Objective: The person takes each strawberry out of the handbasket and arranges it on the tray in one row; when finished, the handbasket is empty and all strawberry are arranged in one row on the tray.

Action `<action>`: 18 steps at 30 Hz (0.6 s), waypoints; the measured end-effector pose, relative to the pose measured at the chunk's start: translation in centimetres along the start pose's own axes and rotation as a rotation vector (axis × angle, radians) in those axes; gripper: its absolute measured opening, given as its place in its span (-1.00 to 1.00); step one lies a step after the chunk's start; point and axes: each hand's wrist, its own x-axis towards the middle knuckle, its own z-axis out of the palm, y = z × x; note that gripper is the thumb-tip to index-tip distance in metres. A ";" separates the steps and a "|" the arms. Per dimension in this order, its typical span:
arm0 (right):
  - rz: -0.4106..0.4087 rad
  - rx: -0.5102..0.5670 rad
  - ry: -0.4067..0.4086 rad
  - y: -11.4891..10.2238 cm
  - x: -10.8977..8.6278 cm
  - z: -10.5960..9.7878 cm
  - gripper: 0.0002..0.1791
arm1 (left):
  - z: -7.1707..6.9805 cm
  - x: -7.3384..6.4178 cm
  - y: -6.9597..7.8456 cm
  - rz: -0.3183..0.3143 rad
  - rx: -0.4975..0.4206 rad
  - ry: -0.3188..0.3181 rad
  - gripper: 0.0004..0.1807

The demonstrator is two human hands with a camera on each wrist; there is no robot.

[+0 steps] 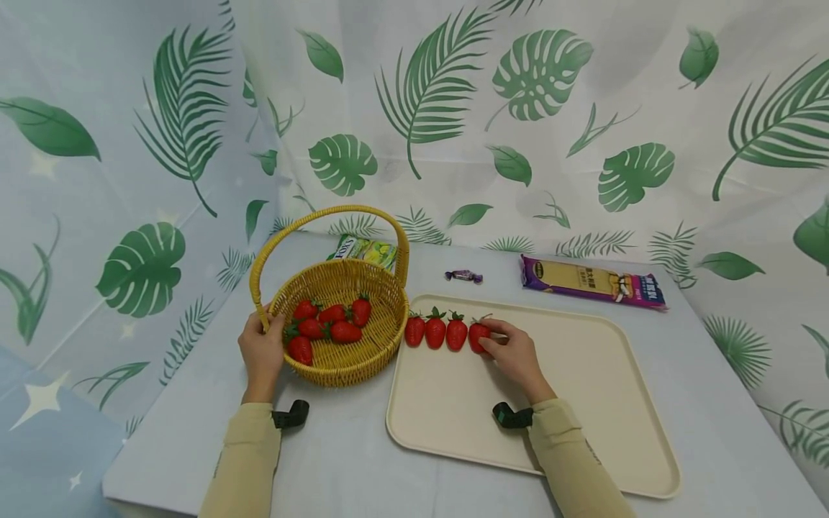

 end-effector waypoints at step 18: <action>0.043 0.094 0.081 -0.1 -0.2 -0.2 -0.65 | 0.0 0.0 -0.2 -0.002 -0.016 -0.012 -0.84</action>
